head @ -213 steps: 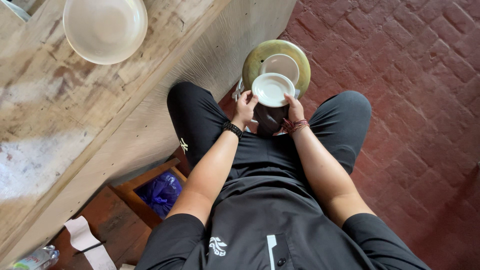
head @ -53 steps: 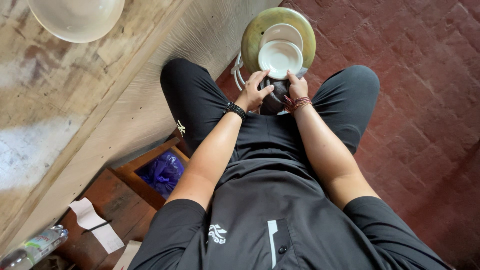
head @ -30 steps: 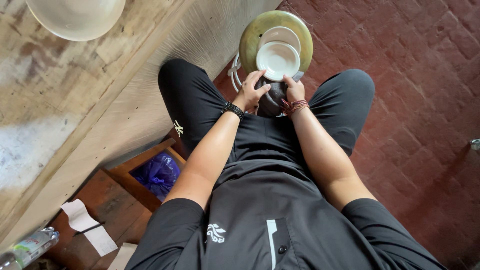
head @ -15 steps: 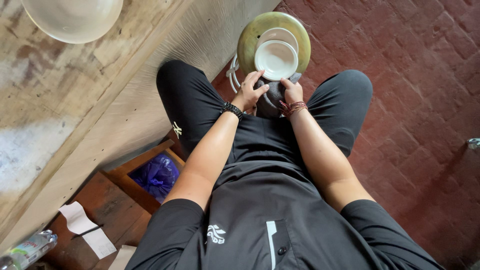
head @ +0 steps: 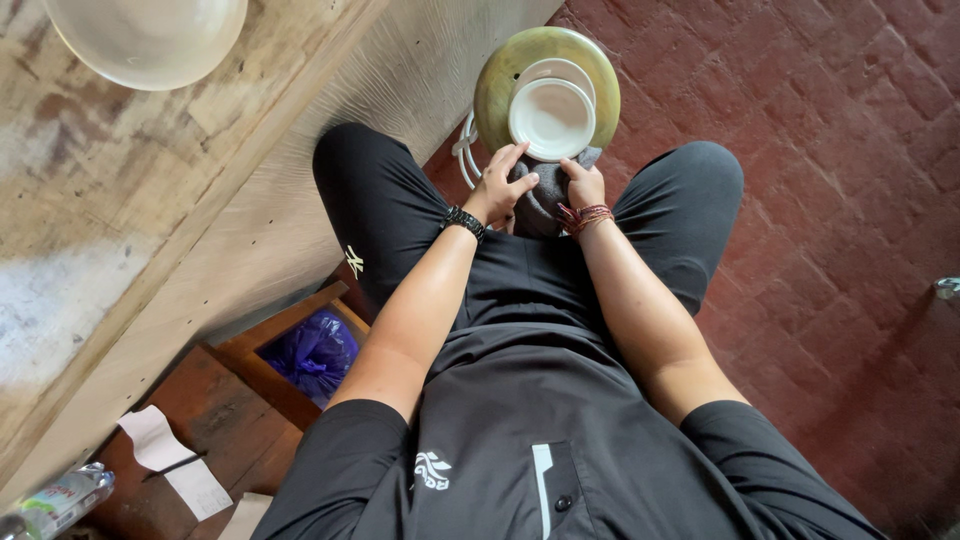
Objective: The person sits cross-legged on the floor and wipes a stack of white ceramic bowls with a dark cloth. They pick up each bowl individually, wipe the interior and exterior surfaces, and place the cleaned bowl onto a small stool. The person repeats this process for multiple bowls throughout the video.
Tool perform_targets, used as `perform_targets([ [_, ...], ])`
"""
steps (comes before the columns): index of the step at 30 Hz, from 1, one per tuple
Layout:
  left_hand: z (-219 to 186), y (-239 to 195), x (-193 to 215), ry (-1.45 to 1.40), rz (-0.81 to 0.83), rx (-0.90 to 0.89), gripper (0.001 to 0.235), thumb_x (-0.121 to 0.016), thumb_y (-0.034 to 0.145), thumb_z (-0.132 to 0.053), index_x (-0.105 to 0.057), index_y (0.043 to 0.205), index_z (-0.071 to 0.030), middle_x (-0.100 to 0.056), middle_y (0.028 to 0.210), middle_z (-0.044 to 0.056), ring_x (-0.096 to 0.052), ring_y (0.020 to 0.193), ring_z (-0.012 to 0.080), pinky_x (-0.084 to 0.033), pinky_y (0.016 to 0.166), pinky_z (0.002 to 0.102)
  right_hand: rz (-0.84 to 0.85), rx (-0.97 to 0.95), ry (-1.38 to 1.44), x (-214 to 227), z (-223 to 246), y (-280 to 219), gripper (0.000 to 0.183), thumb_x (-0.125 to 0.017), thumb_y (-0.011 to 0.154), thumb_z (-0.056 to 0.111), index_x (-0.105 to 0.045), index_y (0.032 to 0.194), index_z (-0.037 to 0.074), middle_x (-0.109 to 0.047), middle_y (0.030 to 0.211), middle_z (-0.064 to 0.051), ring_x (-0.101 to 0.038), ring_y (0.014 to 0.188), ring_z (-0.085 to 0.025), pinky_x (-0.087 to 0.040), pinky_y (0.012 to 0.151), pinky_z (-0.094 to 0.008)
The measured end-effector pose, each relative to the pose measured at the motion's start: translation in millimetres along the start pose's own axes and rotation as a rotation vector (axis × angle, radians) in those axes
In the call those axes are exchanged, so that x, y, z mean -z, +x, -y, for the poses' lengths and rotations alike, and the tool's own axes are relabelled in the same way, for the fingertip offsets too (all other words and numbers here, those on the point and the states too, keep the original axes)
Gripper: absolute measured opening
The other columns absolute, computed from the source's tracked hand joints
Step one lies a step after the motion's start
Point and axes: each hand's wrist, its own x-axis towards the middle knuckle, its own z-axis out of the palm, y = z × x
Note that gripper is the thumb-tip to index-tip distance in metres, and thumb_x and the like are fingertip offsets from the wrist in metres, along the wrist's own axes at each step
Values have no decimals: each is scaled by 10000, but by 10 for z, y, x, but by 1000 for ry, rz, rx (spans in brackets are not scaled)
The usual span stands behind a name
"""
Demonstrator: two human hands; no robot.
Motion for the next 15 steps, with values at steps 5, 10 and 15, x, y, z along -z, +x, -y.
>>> perform_targets([
  [5,-9,-9,2,19,-5,-10,658,-744,900,-287,-531,1474,-47,-473,1535,198,-448,1451,321,-354,1203,378,1,-4,-4,-11,-1,6,283,-721,898,88,-689,1136,-62,-741,1024,-95,-700,881,-186,-556,816,-319],
  [10,-17,-6,10,37,0,-10,656,-741,901,-288,-528,1469,-39,-465,1540,194,-433,1458,320,-341,1206,383,-11,-8,-3,-14,-7,15,287,-723,887,85,-682,1135,-53,-744,1025,-90,-706,890,-186,-561,827,-321],
  [15,17,-3,2,41,3,-20,647,-739,905,-289,-534,1462,-32,-477,1535,195,-444,1458,320,-346,1211,384,8,-16,8,-10,-2,18,290,-725,886,83,-691,1131,-69,-744,1024,-101,-705,888,-195,-559,827,-326],
])
